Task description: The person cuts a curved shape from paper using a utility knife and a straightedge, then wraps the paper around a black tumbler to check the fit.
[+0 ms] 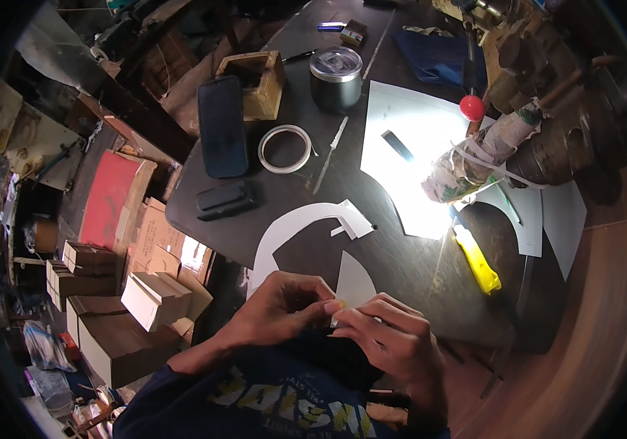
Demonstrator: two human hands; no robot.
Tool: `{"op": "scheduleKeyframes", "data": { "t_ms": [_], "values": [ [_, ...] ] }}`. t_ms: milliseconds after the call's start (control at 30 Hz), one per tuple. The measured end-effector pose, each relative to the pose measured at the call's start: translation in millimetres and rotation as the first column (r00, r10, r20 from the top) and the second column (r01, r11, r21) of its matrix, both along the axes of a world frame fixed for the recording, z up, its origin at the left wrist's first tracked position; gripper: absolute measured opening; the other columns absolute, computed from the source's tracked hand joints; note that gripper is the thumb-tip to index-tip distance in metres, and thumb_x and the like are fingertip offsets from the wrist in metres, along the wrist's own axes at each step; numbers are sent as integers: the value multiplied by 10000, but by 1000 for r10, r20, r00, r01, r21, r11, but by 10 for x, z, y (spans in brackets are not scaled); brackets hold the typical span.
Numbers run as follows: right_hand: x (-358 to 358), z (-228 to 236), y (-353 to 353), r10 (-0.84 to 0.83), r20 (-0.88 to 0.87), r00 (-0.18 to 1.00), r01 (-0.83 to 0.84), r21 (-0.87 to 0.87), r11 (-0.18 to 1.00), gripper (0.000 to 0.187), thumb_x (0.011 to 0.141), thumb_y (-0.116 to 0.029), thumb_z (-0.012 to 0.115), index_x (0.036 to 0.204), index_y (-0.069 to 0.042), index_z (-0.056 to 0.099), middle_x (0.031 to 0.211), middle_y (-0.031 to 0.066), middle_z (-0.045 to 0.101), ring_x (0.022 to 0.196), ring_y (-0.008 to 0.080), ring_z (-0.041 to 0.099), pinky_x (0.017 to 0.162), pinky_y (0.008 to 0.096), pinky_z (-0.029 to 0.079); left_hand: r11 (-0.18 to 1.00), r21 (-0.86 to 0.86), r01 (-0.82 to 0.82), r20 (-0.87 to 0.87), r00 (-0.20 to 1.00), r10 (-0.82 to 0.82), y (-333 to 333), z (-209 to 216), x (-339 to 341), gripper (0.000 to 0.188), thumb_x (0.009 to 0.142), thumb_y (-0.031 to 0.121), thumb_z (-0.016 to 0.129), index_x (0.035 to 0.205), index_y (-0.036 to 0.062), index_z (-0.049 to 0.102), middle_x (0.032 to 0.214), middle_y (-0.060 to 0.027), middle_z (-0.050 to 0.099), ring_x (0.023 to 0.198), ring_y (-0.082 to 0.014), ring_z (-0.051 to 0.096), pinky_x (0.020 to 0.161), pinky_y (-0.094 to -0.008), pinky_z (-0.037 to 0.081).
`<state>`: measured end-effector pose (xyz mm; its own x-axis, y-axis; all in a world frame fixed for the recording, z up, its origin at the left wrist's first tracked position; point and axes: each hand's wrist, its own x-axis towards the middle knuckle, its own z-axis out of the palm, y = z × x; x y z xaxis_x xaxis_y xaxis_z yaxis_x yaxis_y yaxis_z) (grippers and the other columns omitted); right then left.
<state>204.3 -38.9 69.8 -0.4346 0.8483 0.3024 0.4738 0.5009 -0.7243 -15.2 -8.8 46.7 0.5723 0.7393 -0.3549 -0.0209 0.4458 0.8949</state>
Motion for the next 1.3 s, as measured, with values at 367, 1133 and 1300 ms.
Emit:
{"op": "scheduleKeyframes", "data": {
  "t_ms": [367, 1133, 1300],
  "values": [
    [-17, -97, -139, 12, 131, 991, 0, -88, 996, 313, 824, -29, 851, 1125, -54, 771, 904, 56, 688, 898, 220, 692, 732, 353, 591, 993, -5, 120, 19, 993, -119, -82, -213, -27, 161, 1059, 123, 674, 1003, -21, 718, 861, -20, 717, 804, -71, 637, 752, -260, 516],
    [44, 25, -215, -102, 234, 967, 162, -251, 954, 401, 886, -92, 820, 1278, -76, 738, 1199, 129, 719, 859, 284, 732, 728, 369, 586, 748, 567, 346, -330, 927, -179, 1, -107, -242, 246, 880, -36, 683, 1124, -8, 673, 1022, -194, 727, 992, -354, 732, 856, -417, 565],
    [53, -375, -32, -618, -119, 777, 433, -611, 662, 127, 942, -34, 777, 1042, 44, 773, 902, 110, 770, 710, 125, 737, 647, 251, 605, 820, 552, -151, -623, 579, 526, -82, -264, -548, 188, 983, 149, 719, 930, -28, 752, 730, -121, 697, 646, -170, 655, 621, -334, 510]
  ]
}}
